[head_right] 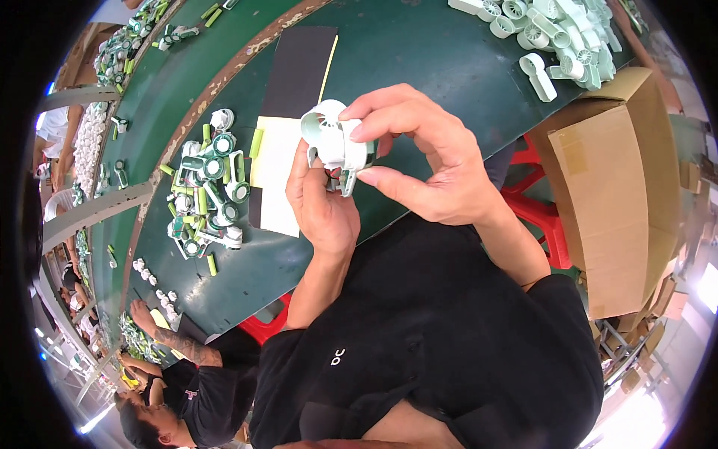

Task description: The person assembles components of portable hand fans by hand, combining fan motors, fan blades, and plastic components into hand fan casings.

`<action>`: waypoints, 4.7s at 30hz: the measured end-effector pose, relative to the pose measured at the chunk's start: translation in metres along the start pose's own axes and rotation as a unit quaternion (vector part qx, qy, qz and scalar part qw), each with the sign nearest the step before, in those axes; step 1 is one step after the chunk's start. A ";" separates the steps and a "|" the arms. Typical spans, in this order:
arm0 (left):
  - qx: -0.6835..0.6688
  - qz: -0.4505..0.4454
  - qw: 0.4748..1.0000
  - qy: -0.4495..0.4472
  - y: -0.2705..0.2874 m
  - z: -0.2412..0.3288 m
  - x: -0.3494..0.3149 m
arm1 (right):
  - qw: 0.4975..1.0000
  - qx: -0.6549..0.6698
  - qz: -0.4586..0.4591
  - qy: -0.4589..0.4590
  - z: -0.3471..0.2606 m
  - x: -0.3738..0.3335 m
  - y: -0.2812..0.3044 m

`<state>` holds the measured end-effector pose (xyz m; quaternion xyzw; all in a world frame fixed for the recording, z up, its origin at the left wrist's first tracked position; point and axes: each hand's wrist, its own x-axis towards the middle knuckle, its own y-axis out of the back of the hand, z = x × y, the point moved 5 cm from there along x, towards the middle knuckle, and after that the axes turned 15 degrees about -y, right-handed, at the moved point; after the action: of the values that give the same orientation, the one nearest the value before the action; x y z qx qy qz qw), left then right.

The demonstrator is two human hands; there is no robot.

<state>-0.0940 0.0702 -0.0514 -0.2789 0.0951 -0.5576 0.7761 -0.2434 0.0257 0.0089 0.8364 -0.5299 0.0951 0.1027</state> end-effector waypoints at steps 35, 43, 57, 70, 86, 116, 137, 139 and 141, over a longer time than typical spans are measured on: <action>0.098 -0.122 0.987 -0.027 -0.020 0.006 0.004 | 0.974 -0.201 0.081 -0.060 -0.008 0.019 0.016; 0.097 -0.175 0.979 0.028 -0.021 0.012 0.007 | 0.985 -0.111 0.034 -0.128 0.001 0.010 0.021; -0.026 -0.187 0.968 0.166 -0.028 0.014 0.001 | 0.979 -0.158 0.123 -0.027 -0.002 0.020 0.022; 0.120 -0.226 0.962 0.091 -0.019 0.017 -0.009 | 0.973 -0.179 0.147 -0.025 0.002 0.018 0.028; 0.294 -0.255 0.909 -0.151 -0.017 0.033 0.003 | 0.965 -0.184 0.183 -0.016 -0.011 0.016 0.023; 0.309 -0.283 0.873 -0.248 -0.020 0.029 0.012 | 0.963 -0.107 0.225 -0.101 0.002 0.021 0.027; -0.264 -0.187 0.932 0.164 0.014 0.012 0.042 | 0.955 -0.076 0.137 -0.253 0.030 0.035 0.044; -0.241 -0.191 0.938 0.162 0.018 0.017 0.046 | 0.955 -0.085 0.123 -0.256 0.034 0.034 0.042; -0.183 -0.188 0.952 0.159 0.020 0.018 0.050 | 0.948 -0.074 0.111 -0.288 0.045 0.033 0.039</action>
<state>-0.0517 0.0349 -0.0394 -0.3369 0.2636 -0.7033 0.5678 -0.2628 -0.0319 -0.0230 0.7539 -0.6323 -0.1784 -0.0033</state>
